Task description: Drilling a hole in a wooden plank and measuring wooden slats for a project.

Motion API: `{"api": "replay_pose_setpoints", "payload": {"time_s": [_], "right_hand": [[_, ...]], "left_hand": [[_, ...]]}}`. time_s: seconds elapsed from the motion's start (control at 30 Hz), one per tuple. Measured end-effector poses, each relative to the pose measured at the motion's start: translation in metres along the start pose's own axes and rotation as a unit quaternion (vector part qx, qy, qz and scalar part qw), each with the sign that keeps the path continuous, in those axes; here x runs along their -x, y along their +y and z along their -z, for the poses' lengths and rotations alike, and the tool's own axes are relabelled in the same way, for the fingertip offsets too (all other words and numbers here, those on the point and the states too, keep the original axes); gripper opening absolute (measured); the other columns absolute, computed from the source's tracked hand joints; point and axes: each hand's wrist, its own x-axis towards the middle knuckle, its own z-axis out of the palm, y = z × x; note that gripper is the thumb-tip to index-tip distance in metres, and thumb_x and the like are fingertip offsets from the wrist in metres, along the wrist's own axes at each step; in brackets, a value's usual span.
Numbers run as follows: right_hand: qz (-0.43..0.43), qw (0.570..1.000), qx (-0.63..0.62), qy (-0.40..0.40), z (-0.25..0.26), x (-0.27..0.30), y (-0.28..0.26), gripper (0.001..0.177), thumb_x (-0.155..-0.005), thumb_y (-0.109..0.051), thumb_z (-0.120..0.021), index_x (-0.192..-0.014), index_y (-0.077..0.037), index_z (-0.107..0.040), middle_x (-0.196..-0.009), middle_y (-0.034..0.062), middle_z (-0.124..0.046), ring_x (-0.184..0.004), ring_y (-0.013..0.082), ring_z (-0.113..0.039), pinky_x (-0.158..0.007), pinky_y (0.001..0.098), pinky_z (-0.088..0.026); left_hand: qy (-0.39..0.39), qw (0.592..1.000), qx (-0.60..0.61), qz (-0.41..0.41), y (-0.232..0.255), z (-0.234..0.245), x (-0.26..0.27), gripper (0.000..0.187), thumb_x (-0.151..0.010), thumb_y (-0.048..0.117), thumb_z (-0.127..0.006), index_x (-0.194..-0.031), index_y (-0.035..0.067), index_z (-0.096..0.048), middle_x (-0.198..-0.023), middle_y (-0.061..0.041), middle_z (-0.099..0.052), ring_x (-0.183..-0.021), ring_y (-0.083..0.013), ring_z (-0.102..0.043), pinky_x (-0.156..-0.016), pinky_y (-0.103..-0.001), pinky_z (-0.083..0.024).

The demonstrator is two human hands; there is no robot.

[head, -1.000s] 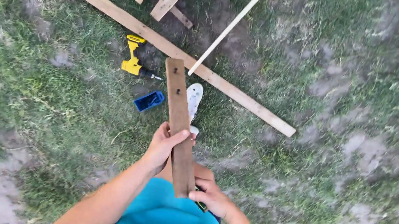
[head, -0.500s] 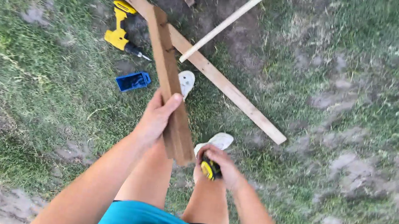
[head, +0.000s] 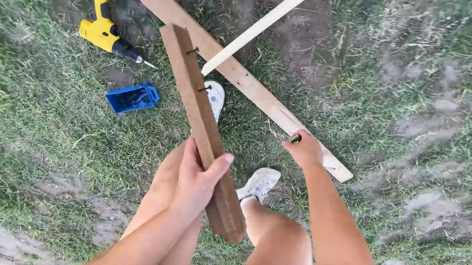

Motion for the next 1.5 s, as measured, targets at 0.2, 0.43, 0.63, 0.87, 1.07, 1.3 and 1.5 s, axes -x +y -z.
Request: {"api": "replay_pose_setpoints", "payload": {"time_s": [0.2,0.43,0.63,0.87,1.07,1.3,1.5], "right_hand": [[-0.084,0.993,0.083,-0.01,0.032,-0.076,-0.061,0.052,-0.092,-0.044,-0.074,-0.14,-0.03,-0.062,-0.134,0.0141,-0.062,-0.112,0.0331,-0.07,-0.097,0.0476,-0.056],[-0.063,0.993,0.077,0.061,0.03,-0.189,-0.071,0.08,-0.095,-0.044,-0.077,-0.162,-0.02,-0.04,-0.139,0.0144,-0.064,-0.127,0.0382,-0.063,-0.092,0.0497,-0.063],[-0.064,0.989,0.083,0.106,0.037,-0.214,-0.087,0.065,-0.093,-0.046,-0.075,-0.142,-0.009,-0.055,-0.134,0.0156,-0.069,-0.124,0.0373,-0.067,-0.098,0.0467,-0.061],[-0.023,0.988,0.087,0.123,0.026,-0.202,-0.08,0.078,-0.094,-0.042,-0.072,-0.156,-0.007,-0.039,-0.15,0.0225,-0.052,-0.141,0.041,-0.049,-0.111,0.0559,-0.053],[0.022,0.982,0.109,0.15,0.023,-0.224,-0.08,0.068,-0.092,-0.042,-0.076,-0.146,-0.01,-0.05,-0.143,0.017,-0.057,-0.133,0.0383,-0.056,-0.103,0.0538,-0.057],[0.039,0.97,0.161,0.178,0.037,-0.245,-0.091,0.062,-0.099,-0.044,-0.068,-0.149,-0.012,-0.049,-0.149,0.0151,-0.053,-0.141,0.039,-0.046,-0.108,0.0615,-0.051],[0.045,0.965,0.189,0.177,0.045,-0.266,-0.086,0.074,-0.094,-0.047,-0.073,-0.155,-0.015,-0.046,-0.152,0.0139,-0.053,-0.142,0.0389,-0.048,-0.106,0.0612,-0.053]], "left_hand": [[-0.015,1.0,-0.008,-0.015,0.057,-0.011,-0.034,0.041,-0.083,0.014,-0.083,-0.105,0.011,-0.049,-0.077,-0.003,-0.059,-0.067,-0.0137,-0.058,-0.063,-0.029,-0.051],[-0.017,0.992,0.124,0.022,0.068,0.003,-0.031,0.093,-0.069,0.005,-0.085,-0.153,0.015,-0.046,-0.087,-0.015,-0.072,-0.072,-0.0194,-0.066,-0.067,-0.034,-0.057],[-0.029,0.943,-0.286,-0.167,0.074,0.028,-0.037,0.046,-0.066,0.06,-0.075,-0.096,0.025,-0.074,-0.073,0.004,-0.075,-0.063,-0.0176,-0.071,-0.063,-0.034,-0.056],[-0.039,0.942,0.332,0.011,0.08,0.019,-0.024,0.068,-0.077,0.005,-0.069,-0.144,0.002,-0.062,-0.11,-0.027,-0.078,-0.095,-0.0386,-0.074,-0.086,-0.048,-0.059],[-0.055,0.921,0.379,0.071,0.086,0.026,-0.019,0.057,-0.085,0.007,-0.065,-0.141,0.004,-0.066,-0.099,-0.025,-0.07,-0.088,-0.0365,-0.067,-0.08,-0.045,-0.053],[-0.126,0.935,0.323,-0.078,0.037,0.02,-0.04,0.051,-0.08,0.016,-0.079,-0.127,0.007,-0.061,-0.093,-0.011,-0.067,-0.079,-0.0193,-0.062,-0.074,-0.034,-0.05],[-0.094,0.921,0.341,-0.165,0.033,0.006,-0.041,0.077,-0.068,0.013,-0.094,-0.134,0.008,-0.054,-0.088,-0.005,-0.062,-0.073,-0.0123,-0.058,-0.068,-0.025,-0.049]]}}
